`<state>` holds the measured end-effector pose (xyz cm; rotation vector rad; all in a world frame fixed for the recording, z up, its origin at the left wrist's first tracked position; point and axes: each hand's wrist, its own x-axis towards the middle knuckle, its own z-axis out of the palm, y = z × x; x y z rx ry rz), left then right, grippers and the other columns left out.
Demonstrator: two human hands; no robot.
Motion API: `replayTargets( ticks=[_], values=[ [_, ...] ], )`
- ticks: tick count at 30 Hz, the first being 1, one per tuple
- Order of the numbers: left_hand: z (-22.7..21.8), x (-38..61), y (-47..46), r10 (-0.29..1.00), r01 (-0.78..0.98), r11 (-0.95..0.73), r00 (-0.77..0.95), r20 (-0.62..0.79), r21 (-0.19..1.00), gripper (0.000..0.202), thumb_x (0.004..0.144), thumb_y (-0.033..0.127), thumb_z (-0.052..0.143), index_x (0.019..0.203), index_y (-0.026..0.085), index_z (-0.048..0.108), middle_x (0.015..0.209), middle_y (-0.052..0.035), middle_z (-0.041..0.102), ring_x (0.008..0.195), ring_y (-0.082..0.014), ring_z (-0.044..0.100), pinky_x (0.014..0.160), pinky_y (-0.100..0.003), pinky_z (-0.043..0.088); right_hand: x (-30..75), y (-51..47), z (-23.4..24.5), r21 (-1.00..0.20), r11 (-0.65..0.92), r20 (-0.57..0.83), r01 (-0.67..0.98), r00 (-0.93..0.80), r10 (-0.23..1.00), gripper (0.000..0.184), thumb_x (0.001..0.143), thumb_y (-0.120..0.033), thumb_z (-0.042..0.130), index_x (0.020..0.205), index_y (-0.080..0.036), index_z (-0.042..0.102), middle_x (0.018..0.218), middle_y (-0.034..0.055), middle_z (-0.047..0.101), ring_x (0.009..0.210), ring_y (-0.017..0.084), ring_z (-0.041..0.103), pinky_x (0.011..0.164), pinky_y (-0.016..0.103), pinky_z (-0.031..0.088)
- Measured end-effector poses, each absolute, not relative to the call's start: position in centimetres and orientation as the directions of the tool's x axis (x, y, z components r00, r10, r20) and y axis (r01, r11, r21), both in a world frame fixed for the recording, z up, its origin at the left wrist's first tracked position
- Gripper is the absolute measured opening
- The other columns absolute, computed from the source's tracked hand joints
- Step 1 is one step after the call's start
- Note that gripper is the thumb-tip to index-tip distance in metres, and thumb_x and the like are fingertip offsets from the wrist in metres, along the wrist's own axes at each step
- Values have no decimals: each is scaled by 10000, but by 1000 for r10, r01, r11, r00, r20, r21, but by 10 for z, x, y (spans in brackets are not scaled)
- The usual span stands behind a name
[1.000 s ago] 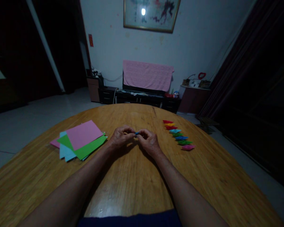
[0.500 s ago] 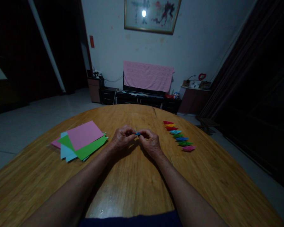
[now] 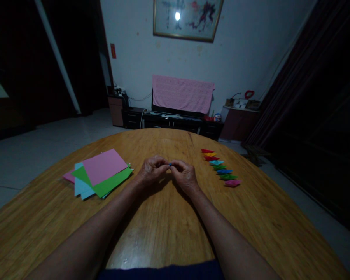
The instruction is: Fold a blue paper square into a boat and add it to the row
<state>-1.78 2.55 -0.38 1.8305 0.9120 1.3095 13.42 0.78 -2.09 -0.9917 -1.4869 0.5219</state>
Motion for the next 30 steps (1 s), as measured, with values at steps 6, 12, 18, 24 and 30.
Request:
replayTargets(
  ticks=[6,12,18,24,30],
  values=[
    [-11,-16,26,934,-85,-229,261,244,970,72,698,263,687,696,198,656,635,0,584,583,-117,534,546,-237,419,130,9,-24,-867,454,485,204,138,864,155,724,-302,648,800,-173,689,735,29,700,682,169,655,658,268,516],
    [-3,-10,11,961,-242,-41,257,105,969,114,683,249,698,761,194,637,626,21,576,549,-104,542,525,-233,444,129,9,-25,-882,433,462,187,153,874,173,722,-325,656,796,-173,692,715,25,701,669,169,658,640,264,523],
    [0,-9,4,960,-325,75,280,21,943,135,670,220,707,774,201,623,687,11,598,615,-112,577,552,-230,454,127,5,-22,-862,450,488,234,138,862,159,736,-314,632,775,-180,708,713,24,710,670,172,662,640,266,526],
    [0,-9,6,962,-274,53,272,24,960,113,671,235,695,748,197,621,647,8,589,578,-108,562,508,-214,413,127,5,-23,-858,448,488,250,126,864,162,739,-321,635,769,-181,710,695,22,705,653,170,655,628,265,524],
    [2,-9,3,953,-264,11,294,69,965,61,677,186,671,695,186,613,598,23,546,542,-83,516,490,-195,373,129,7,-26,-854,459,492,245,92,866,161,757,-319,630,766,-181,711,697,14,696,650,162,647,626,257,514]
  ],
)
